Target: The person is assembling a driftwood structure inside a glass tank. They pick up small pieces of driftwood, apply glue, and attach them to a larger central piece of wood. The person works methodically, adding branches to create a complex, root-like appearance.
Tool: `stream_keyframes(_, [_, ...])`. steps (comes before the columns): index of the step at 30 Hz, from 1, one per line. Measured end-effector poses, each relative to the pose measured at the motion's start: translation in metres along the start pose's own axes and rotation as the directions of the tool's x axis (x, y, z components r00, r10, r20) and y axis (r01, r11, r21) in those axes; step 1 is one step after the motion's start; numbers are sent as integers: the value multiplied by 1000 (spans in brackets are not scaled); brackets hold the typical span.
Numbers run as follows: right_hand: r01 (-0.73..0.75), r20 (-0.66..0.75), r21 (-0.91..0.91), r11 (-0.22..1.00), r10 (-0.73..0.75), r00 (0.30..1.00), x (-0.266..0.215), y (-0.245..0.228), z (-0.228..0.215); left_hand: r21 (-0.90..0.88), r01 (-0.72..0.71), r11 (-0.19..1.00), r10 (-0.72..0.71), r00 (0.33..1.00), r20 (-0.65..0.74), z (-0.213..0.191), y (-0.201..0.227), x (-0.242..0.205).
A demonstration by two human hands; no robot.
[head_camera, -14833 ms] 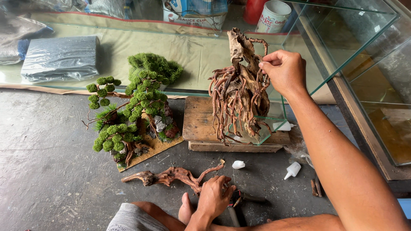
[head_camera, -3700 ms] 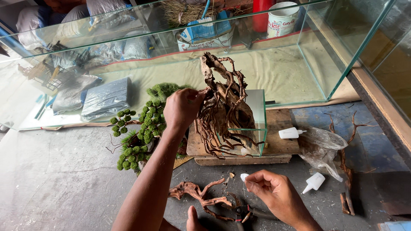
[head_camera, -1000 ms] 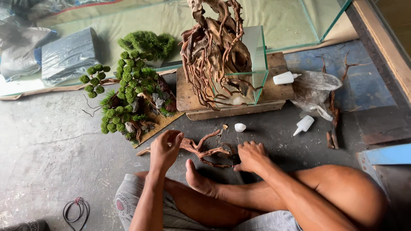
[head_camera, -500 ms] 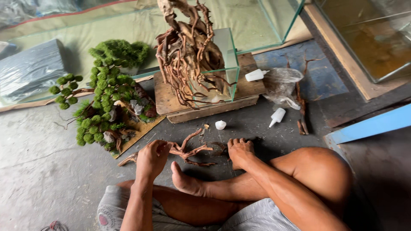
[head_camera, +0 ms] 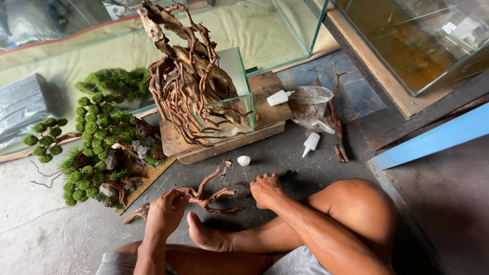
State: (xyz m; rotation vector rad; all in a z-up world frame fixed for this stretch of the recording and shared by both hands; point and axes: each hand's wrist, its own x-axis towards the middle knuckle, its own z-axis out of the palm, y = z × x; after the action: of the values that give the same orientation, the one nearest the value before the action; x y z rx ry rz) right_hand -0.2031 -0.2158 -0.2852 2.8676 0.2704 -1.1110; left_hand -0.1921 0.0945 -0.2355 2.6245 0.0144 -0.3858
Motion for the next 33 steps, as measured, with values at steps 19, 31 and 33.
stream_keyframes(19, [203, -25, 117, 972, -202, 979, -72, -24, -25, 2, -24, 1000, 24, 999, -35, 6, -9, -6])
stream_keyframes(31, [267, 36, 89, 960, -271, 962, -81, -39, 1, -85, -211, 974, 197, 970, -145, -5, -1, -28])
stream_keyframes(33, [235, 72, 82, 969, -241, 968, -79, -42, 3, -103, -266, 958, 248, 955, -165, 1, -7, -23])
